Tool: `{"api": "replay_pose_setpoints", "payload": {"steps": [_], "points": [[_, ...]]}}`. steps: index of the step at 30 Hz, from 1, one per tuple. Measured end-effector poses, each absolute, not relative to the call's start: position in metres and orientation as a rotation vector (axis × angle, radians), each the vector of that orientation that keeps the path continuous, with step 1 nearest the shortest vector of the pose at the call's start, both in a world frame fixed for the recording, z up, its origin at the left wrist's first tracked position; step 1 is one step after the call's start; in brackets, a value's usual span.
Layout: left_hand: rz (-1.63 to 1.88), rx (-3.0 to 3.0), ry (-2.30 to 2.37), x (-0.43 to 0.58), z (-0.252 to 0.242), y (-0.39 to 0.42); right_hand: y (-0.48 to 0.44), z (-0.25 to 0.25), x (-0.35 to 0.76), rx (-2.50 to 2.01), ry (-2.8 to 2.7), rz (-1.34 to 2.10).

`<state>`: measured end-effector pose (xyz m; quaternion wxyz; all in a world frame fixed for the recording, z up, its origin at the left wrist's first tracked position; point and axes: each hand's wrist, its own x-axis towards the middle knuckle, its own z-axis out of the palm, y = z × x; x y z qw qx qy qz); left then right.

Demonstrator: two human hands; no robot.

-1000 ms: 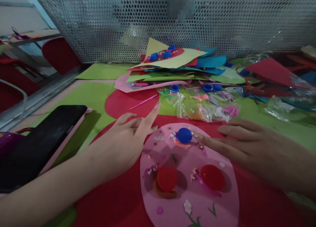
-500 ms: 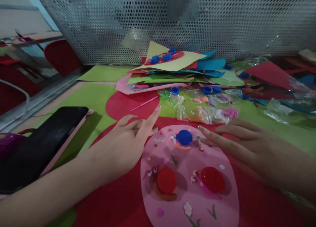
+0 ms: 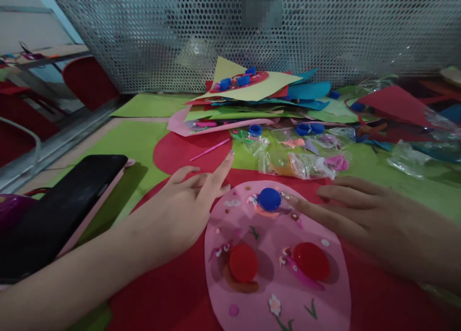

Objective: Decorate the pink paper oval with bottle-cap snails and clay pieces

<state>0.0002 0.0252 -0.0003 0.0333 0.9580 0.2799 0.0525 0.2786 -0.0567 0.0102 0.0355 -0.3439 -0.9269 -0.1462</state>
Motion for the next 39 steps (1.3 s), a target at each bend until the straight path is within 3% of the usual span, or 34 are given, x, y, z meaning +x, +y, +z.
{"api": "replay_pose_setpoints", "payload": {"steps": [39], "points": [[0.135, 2.993, 0.874, 0.001, -0.001, 0.026, -0.057, -0.003, 0.279, -1.166, -2.742, -0.396]]}}
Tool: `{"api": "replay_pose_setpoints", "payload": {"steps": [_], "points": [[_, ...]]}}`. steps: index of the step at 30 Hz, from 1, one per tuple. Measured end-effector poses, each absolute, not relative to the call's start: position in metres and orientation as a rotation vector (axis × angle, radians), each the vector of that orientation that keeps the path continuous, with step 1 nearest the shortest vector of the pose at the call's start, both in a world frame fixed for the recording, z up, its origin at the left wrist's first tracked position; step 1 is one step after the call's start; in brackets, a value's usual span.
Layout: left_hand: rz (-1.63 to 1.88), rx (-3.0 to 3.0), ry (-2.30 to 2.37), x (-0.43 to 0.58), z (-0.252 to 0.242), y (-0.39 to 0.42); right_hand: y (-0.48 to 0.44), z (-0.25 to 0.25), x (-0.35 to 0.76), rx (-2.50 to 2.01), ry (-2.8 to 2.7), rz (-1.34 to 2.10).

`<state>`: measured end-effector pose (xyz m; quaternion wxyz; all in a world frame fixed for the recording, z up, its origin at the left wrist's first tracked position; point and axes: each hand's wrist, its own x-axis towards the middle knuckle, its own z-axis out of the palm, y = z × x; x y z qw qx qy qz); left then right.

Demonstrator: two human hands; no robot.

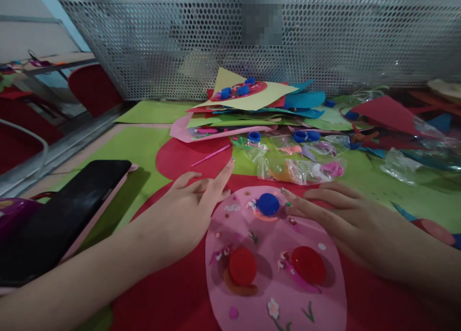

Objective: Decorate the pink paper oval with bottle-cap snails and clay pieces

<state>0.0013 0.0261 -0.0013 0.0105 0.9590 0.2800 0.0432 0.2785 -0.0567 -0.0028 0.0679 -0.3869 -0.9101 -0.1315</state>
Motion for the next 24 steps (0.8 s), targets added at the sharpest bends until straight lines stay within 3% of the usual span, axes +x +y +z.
{"api": "replay_pose_setpoints", "payload": {"steps": [24], "points": [[0.197, 3.010, 0.843, -0.0018, -0.0054, 0.0268, -0.0574, 0.0014, 0.2862, -1.158, -2.656, -0.316]]}}
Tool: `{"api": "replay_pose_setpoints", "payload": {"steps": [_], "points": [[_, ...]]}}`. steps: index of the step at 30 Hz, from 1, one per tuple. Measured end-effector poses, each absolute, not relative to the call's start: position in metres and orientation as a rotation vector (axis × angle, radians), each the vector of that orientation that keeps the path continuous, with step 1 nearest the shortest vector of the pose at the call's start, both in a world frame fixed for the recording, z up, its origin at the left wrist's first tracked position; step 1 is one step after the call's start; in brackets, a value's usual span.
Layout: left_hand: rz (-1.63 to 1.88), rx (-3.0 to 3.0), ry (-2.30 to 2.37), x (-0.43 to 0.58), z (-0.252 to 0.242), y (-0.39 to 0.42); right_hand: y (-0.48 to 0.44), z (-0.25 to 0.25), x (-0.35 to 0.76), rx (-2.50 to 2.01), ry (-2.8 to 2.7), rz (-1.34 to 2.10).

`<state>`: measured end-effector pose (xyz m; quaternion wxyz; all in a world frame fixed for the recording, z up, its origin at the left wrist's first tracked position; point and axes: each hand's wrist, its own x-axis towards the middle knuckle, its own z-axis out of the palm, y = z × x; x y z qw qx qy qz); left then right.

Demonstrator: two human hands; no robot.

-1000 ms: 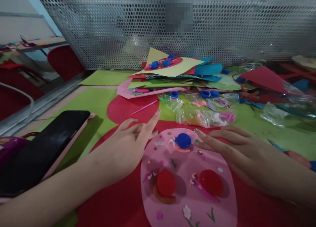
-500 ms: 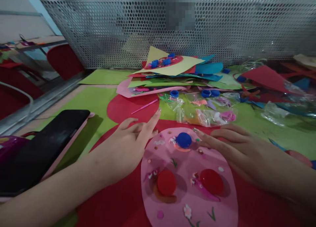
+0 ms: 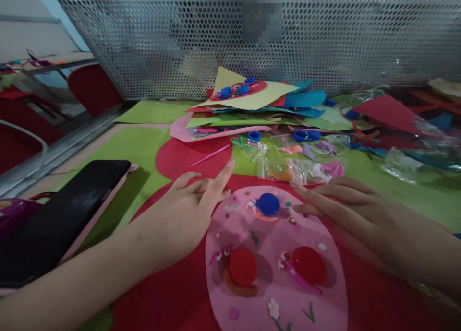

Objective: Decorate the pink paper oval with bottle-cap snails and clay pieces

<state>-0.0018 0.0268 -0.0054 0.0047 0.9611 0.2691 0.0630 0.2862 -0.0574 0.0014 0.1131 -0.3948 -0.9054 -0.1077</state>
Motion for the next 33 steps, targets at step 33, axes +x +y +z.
{"api": "replay_pose_setpoints", "payload": {"steps": [33], "points": [[0.509, 2.846, 0.900, 0.003, -0.006, 0.028, -0.028, -0.025, 0.320, -1.702, -2.313, -0.293]]}}
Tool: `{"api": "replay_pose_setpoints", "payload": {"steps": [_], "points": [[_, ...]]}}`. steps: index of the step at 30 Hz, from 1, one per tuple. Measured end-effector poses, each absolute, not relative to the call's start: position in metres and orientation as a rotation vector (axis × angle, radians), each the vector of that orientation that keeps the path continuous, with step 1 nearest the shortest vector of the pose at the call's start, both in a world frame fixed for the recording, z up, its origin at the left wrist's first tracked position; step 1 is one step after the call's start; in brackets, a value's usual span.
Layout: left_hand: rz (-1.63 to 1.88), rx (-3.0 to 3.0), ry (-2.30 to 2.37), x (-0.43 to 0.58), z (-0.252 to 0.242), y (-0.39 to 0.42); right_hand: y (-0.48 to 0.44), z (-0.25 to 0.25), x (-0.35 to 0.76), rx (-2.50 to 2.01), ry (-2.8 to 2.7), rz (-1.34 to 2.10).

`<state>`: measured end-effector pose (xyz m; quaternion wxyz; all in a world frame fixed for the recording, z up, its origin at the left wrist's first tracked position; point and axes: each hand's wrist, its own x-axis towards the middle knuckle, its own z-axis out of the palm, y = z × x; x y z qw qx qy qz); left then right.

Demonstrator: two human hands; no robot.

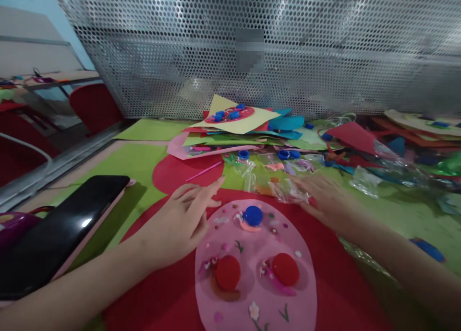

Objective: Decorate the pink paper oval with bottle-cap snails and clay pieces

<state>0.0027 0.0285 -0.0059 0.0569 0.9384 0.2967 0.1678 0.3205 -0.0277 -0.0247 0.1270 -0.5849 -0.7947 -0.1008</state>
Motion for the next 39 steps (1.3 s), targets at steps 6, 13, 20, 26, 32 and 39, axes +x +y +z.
{"api": "replay_pose_setpoints", "payload": {"steps": [6, 13, 20, 26, 32, 39], "points": [[0.688, 2.741, 0.802, 0.012, 0.011, 0.007, -0.047, -0.001, 0.288, -1.496, -2.162, -0.257], [0.773, 2.694, 0.675, 0.035, 0.022, -0.015, -0.066, 0.013, 0.267, -1.271, -2.201, -0.224], [0.947, 2.636, 0.683, 0.052, 0.045, -0.016, -0.064, 0.014, 0.274, -1.223, -2.176, -0.194], [0.958, 2.540, 0.556, 0.071, 0.048, -0.018, -0.066, 0.017, 0.274, -1.185, -2.059, -0.127], [1.276, 2.555, 0.568, 0.072, 0.049, -0.026, -0.065, 0.020, 0.274, -1.217, -1.926, -0.013], [1.162, 2.647, 0.620, 0.067, 0.040, -0.026, -0.068, 0.017, 0.268, -1.161, -1.960, 0.061]]}}
